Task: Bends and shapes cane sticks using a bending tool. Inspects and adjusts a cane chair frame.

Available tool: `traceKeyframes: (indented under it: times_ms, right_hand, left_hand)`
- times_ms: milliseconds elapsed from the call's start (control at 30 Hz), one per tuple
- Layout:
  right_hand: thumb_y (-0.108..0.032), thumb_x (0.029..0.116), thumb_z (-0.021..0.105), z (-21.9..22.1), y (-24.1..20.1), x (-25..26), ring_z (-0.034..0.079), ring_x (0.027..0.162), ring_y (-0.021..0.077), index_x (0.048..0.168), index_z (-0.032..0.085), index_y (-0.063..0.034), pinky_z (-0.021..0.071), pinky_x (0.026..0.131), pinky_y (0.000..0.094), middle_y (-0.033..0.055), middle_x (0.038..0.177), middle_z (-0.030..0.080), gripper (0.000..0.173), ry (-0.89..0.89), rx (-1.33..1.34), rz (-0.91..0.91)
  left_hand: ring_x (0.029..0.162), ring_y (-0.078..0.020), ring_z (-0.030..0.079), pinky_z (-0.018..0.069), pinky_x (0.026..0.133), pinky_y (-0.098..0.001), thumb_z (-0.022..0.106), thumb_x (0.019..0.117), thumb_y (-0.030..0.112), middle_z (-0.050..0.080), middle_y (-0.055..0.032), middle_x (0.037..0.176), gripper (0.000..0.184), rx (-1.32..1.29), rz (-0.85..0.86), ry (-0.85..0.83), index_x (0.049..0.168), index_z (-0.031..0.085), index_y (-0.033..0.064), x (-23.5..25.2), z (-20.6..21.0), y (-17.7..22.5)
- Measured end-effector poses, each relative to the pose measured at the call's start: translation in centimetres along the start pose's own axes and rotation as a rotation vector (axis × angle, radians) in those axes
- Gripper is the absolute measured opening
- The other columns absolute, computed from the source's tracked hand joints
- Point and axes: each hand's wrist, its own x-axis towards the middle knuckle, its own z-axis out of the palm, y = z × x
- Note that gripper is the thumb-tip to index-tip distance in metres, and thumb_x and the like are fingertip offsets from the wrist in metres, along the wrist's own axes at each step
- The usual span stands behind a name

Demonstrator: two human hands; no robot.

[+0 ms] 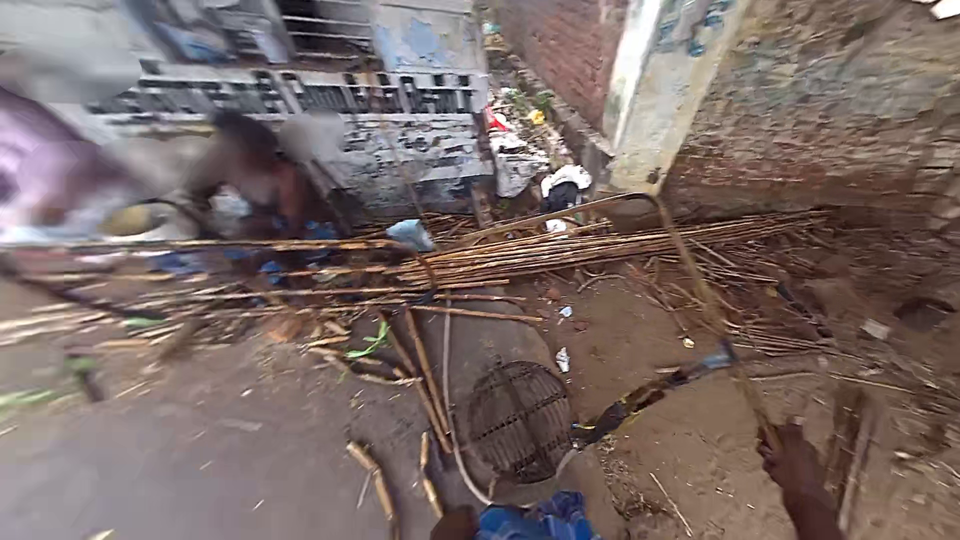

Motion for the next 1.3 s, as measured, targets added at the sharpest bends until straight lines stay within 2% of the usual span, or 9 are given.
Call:
traceKeyframes:
  times_ms: [100, 167, 300, 433, 767, 1067, 1167, 1233, 1300]
  right_hand:
    - [-0.057, 0.1092, 0.020, 1.2, 0.1, -0.1, 0.040, 0.043, 0.0011, 0.090, 0.055, -0.0136, 0.0344, 0.040, 0.0184, -0.0088, 0.059, 0.047, 0.059, -0.039, 0.070, 0.013]
    - [-0.057, 0.1096, 0.020, 1.8, -0.2, -0.4, 0.040, 0.041, 0.0016, 0.089, 0.055, -0.0130, 0.0328, 0.038, 0.0179, -0.0082, 0.056, 0.046, 0.060, -0.025, 0.082, 0.033]
    - [-0.054, 0.1108, 0.018, 1.0, -0.3, -0.7, 0.046, 0.049, 0.0127, 0.095, 0.061, -0.0007, 0.0418, 0.046, 0.0313, 0.0027, 0.063, 0.051, 0.070, 0.015, -0.053, 0.019]
    - [-0.052, 0.1116, 0.020, 0.4, -0.4, -0.8, 0.039, 0.046, 0.0110, 0.091, 0.060, -0.0034, 0.0359, 0.044, 0.0290, -0.0002, 0.059, 0.045, 0.066, -0.014, -0.026, 0.046]
    - [-0.053, 0.1109, 0.023, -0.3, -0.5, -1.2, 0.039, 0.046, 0.0096, 0.087, 0.061, -0.0053, 0.0347, 0.045, 0.0274, -0.0025, 0.056, 0.043, 0.066, -0.005, 0.049, 0.044]
    - [-0.058, 0.1095, 0.023, 1.2, -2.1, -0.3, 0.040, 0.047, 0.0099, 0.084, 0.061, -0.0077, 0.0365, 0.048, 0.0279, -0.0031, 0.058, 0.044, 0.068, -0.014, 0.060, 0.060]
    - [-0.061, 0.1063, 0.038, 1.3, -2.6, -0.2, 0.045, 0.050, 0.0125, 0.084, 0.063, -0.0083, 0.0410, 0.051, 0.0319, -0.0010, 0.060, 0.048, 0.062, -0.003, -0.102, 0.071]
    - [-0.062, 0.0986, 0.057, 0.8, -3.0, -0.8, 0.052, 0.063, 0.0199, 0.088, 0.064, -0.0059, 0.0468, 0.064, 0.0428, 0.0052, 0.071, 0.054, 0.057, -0.003, -0.283, 0.072]
    - [-0.061, 0.0943, 0.064, -0.1, -2.8, -2.1, 0.057, 0.073, 0.0249, 0.089, 0.065, -0.0046, 0.0486, 0.072, 0.0493, 0.0092, 0.078, 0.058, 0.056, 0.015, -0.391, 0.083]
  left_hand:
    - [0.129, -0.0418, 0.058, 0.0441, 0.108, -0.0639, 0.050, 0.1065, 0.041, 0.063, -0.0240, 0.135, 0.049, -0.075, 0.053, 0.024, 0.139, 0.060, 0.0048, 2.0, -2.5, 6.5]
    - [0.119, -0.0384, 0.065, 0.0500, 0.100, -0.0637, 0.049, 0.1053, 0.043, 0.068, -0.0190, 0.126, 0.047, -0.095, 0.150, 0.111, 0.137, 0.061, 0.0099, 1.7, -4.8, 12.6]
    - [0.110, -0.0339, 0.069, 0.0534, 0.097, -0.0588, 0.050, 0.1049, 0.047, 0.070, -0.0151, 0.120, 0.055, -0.135, 0.359, 0.272, 0.146, 0.053, 0.0113, 0.1, -8.0, 23.0]
    - [0.108, -0.0339, 0.069, 0.0544, 0.094, -0.0584, 0.049, 0.1039, 0.053, 0.070, -0.0144, 0.120, 0.059, -0.066, 0.413, 0.318, 0.145, 0.053, 0.0113, -0.3, -10.3, 28.7]
    - [0.105, -0.0345, 0.070, 0.0544, 0.088, -0.0592, 0.041, 0.1049, 0.055, 0.072, -0.0151, 0.109, 0.055, 0.106, 0.424, 0.345, 0.124, 0.066, 0.0105, 0.7, -11.2, 31.9]
    - [0.112, -0.0353, 0.069, 0.0536, 0.092, -0.0588, 0.041, 0.1049, 0.059, 0.071, -0.0177, 0.116, 0.060, 0.203, 0.335, 0.264, 0.123, 0.067, 0.0077, 0.3, -12.8, 33.9]
    - [0.111, -0.0349, 0.069, 0.0535, 0.093, -0.0580, 0.043, 0.1050, 0.058, 0.071, -0.0179, 0.115, 0.058, 0.201, 0.343, 0.249, 0.120, 0.068, 0.0072, 0.9, -12.8, 34.3]
    - [0.111, -0.0357, 0.068, 0.0522, 0.095, -0.0583, 0.047, 0.1052, 0.054, 0.071, -0.0194, 0.114, 0.056, 0.176, 0.379, 0.257, 0.120, 0.069, 0.0048, 1.5, -12.6, 34.5]
    - [0.111, -0.0373, 0.067, 0.0503, 0.098, -0.0584, 0.051, 0.1050, 0.049, 0.071, -0.0209, 0.113, 0.052, 0.168, 0.437, 0.278, 0.119, 0.069, 0.0022, 1.9, -12.5, 34.7]
